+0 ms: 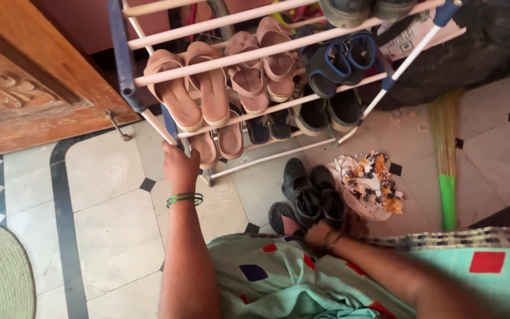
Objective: The person organizes footwear on a multi-tier shoe rack. They pick up shoes and sandals from the floor and place them on the rack, then rearrange items on the rack to fit them neatly.
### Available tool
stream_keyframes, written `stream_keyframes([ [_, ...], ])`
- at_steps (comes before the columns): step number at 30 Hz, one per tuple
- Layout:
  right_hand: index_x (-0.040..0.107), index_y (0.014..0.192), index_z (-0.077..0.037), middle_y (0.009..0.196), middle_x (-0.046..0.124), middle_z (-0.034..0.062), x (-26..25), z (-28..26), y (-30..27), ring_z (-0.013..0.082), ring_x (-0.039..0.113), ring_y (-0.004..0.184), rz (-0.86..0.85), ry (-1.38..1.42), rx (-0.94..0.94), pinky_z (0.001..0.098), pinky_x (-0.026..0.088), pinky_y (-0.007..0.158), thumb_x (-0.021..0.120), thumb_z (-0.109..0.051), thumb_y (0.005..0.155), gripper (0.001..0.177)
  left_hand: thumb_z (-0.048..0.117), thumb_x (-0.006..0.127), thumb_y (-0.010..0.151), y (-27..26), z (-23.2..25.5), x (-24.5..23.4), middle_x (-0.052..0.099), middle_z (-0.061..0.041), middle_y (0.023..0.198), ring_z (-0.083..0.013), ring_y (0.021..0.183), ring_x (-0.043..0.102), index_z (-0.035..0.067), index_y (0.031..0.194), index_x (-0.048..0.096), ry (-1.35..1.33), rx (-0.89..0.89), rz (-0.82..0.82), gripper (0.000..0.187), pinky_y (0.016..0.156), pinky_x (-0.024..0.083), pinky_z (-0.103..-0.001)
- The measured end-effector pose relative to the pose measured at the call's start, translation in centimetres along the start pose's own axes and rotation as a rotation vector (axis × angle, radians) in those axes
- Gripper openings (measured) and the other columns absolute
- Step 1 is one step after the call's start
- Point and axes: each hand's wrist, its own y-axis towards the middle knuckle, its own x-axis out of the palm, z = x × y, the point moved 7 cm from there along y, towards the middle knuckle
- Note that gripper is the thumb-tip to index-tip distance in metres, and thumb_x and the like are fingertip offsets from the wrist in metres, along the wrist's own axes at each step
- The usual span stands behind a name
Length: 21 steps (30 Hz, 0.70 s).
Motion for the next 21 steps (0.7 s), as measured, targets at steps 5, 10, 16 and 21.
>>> stream_keyframes([
  [5,0.066,0.106,-0.015,0.102,0.069,0.0078,-2.2,-0.5,-0.5,0.0293,0.067,0.096,0.426,0.012,0.152,0.0481,0.050,0.076,0.060,-0.029,0.091,0.022,0.026,0.078,0.080,0.0,0.2,-0.2,0.068,-0.025,0.103,-0.0470,0.096,0.067,-0.002,0.123,0.044,0.004,-0.002,-0.016,0.062,0.083,0.054,-0.053],
  [10,0.062,0.116,-0.020,0.111,0.063,0.0108,-3.9,6.4,-2.9,0.0345,0.058,0.109,0.345,0.292,0.657,0.0518,0.048,0.081,0.077,-0.044,0.075,0.050,0.026,0.078,0.080,0.2,0.1,-0.1,0.068,-0.024,0.105,-0.0459,0.096,0.068,-0.002,0.122,0.044,0.009,-0.029,-0.020,0.061,0.083,0.054,-0.053],
  [16,0.064,0.124,-0.031,0.123,0.058,0.0134,-2.7,6.4,-3.1,0.0354,0.052,0.123,0.180,0.270,0.647,0.0497,0.043,0.099,0.075,-0.056,0.078,0.054,0.027,0.079,0.082,0.2,0.3,0.0,0.068,-0.025,0.105,-0.0466,0.094,0.068,-0.005,0.125,0.042,0.055,-0.007,0.006,0.065,0.081,0.055,-0.053],
  [21,0.058,0.134,-0.035,0.128,0.063,0.0139,-0.6,7.8,-2.6,0.0390,0.048,0.130,-0.027,0.280,0.647,0.0566,0.031,0.108,0.065,-0.067,0.085,0.059,0.025,0.079,0.079,0.2,0.3,-0.3,0.068,-0.025,0.103,-0.0463,0.093,0.068,-0.006,0.126,0.041,0.041,-0.018,-0.016,0.067,0.080,0.055,-0.053],
])
